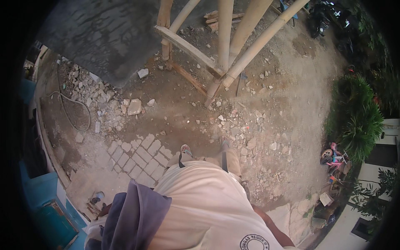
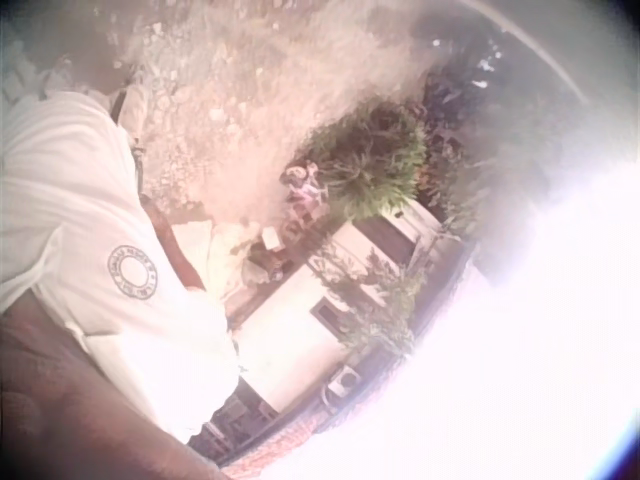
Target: The person uses pliers to cut and remove wire bindings from a bamboo scaffolding frame, then positions a long metal rebar rod against the structure. The person repeatedly adjusts the rod's placement along the bamboo poles.
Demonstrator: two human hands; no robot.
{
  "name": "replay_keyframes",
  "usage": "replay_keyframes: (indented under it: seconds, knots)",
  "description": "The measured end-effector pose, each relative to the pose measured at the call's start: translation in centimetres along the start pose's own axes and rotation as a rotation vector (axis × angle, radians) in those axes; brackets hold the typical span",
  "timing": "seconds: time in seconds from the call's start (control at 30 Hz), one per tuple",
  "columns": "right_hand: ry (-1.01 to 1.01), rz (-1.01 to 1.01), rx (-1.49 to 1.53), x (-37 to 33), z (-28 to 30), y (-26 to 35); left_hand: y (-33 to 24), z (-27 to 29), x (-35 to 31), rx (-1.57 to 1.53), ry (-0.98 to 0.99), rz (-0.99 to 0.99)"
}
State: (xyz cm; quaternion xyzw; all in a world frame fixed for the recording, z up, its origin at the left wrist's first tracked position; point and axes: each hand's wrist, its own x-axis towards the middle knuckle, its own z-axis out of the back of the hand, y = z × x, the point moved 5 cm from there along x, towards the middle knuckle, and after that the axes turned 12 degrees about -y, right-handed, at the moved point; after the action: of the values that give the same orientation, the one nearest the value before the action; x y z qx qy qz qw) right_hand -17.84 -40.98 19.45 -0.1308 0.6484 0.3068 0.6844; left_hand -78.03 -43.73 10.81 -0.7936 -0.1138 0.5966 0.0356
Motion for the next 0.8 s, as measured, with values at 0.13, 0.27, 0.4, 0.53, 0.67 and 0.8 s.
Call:
replay_keyframes:
  seconds: [0.13, 0.27, 0.4, 0.53, 0.67, 0.8]
  knots:
    - [-0.177, 0.072, 0.138, 4.0, -1.1, 3.3, -0.7, -1.2, 0.2, -0.039, 0.039, 0.034]
    - [-0.564, 0.143, 0.330, 8.6, -3.0, 7.4, -1.4, -1.2, 1.7, -0.017, -0.132, 0.038]
    - [-0.615, 0.384, -0.248, 9.2, -5.5, 11.1, -2.4, 0.0, 4.5, 0.493, -0.529, -0.260]
    - [-0.532, 0.349, -0.324, 6.0, -5.4, 12.3, -1.2, 1.0, 6.9, 0.769, -0.649, -0.249]
    - [-0.332, 0.284, -0.187, 3.1, -4.0, 12.5, -0.7, 0.8, 7.6, 0.569, -0.588, -0.146]
    - [-0.116, 0.425, -0.252, 8.1, -2.4, 13.4, -3.7, -1.6, 7.3, 0.699, -0.463, -0.092]
